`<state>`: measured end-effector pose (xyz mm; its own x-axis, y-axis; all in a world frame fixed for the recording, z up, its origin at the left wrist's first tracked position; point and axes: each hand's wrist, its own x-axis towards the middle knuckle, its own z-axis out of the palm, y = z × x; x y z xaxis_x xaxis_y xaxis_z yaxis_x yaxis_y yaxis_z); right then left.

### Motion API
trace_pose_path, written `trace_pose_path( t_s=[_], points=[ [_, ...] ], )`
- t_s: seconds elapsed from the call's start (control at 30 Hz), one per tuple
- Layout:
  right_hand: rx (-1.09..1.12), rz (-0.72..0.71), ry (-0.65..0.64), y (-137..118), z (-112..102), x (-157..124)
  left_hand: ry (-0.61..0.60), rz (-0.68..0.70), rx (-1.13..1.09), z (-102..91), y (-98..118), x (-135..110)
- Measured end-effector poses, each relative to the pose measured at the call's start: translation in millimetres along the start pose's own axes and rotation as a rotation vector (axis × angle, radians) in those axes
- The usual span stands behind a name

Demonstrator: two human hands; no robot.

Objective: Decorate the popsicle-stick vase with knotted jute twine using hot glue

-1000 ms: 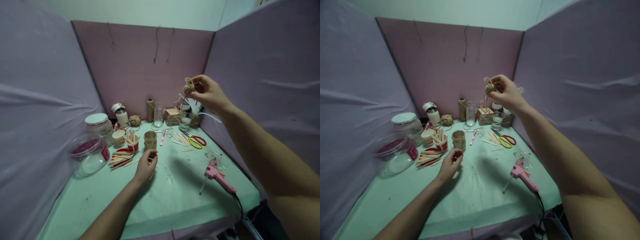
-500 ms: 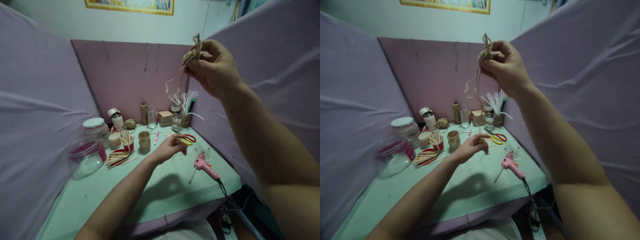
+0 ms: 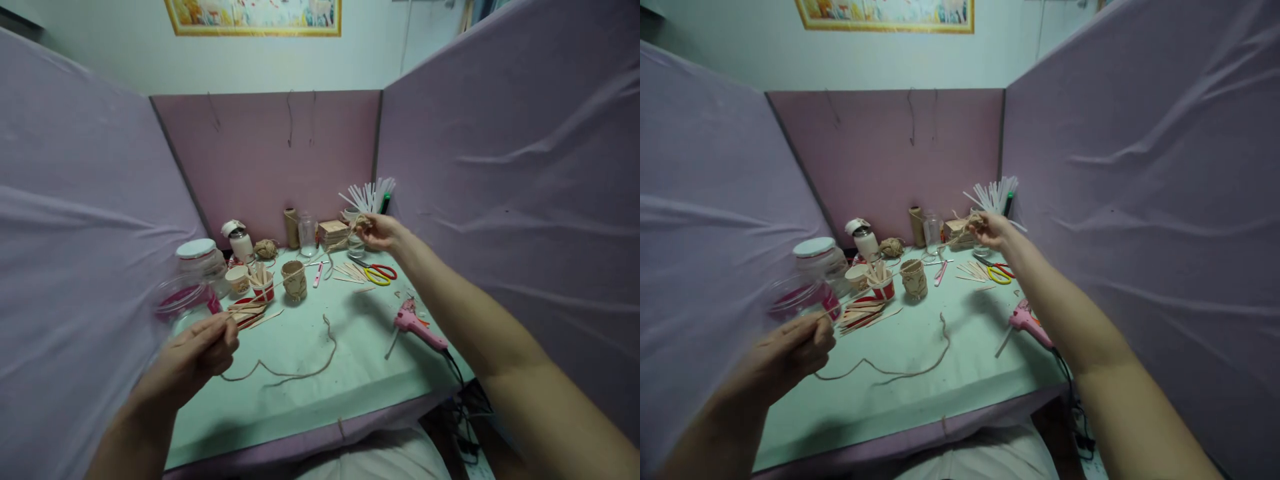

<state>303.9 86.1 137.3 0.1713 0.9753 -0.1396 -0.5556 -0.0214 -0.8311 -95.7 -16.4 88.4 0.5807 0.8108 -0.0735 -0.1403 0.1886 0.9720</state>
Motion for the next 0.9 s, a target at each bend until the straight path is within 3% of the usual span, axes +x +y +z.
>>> trace_pose_path(
  t_s=[0.17,0.3,0.53,0.77,0.9],
  points=[
    [0.103,0.097,-0.018,58.4,-5.9,9.6,0.101,0.004,0.003,-29.0,-3.2,-19.0],
    [0.010,0.160,-0.051,86.7,-17.8,13.8,0.219,0.025,-0.011,-42.5,-1.4,-28.1],
    [-0.246,0.285,-0.082,95.3,-38.8,8.1,0.535,0.110,-0.026,-59.0,16.7,-37.0],
    [-0.287,0.228,0.140,107.3,-29.5,23.2,0.632,0.148,-0.008,-69.9,17.4,-36.7],
    [-0.211,0.270,0.191,106.4,-21.9,41.3,0.696,0.140,0.021,-70.8,12.9,-46.7]
  ],
)
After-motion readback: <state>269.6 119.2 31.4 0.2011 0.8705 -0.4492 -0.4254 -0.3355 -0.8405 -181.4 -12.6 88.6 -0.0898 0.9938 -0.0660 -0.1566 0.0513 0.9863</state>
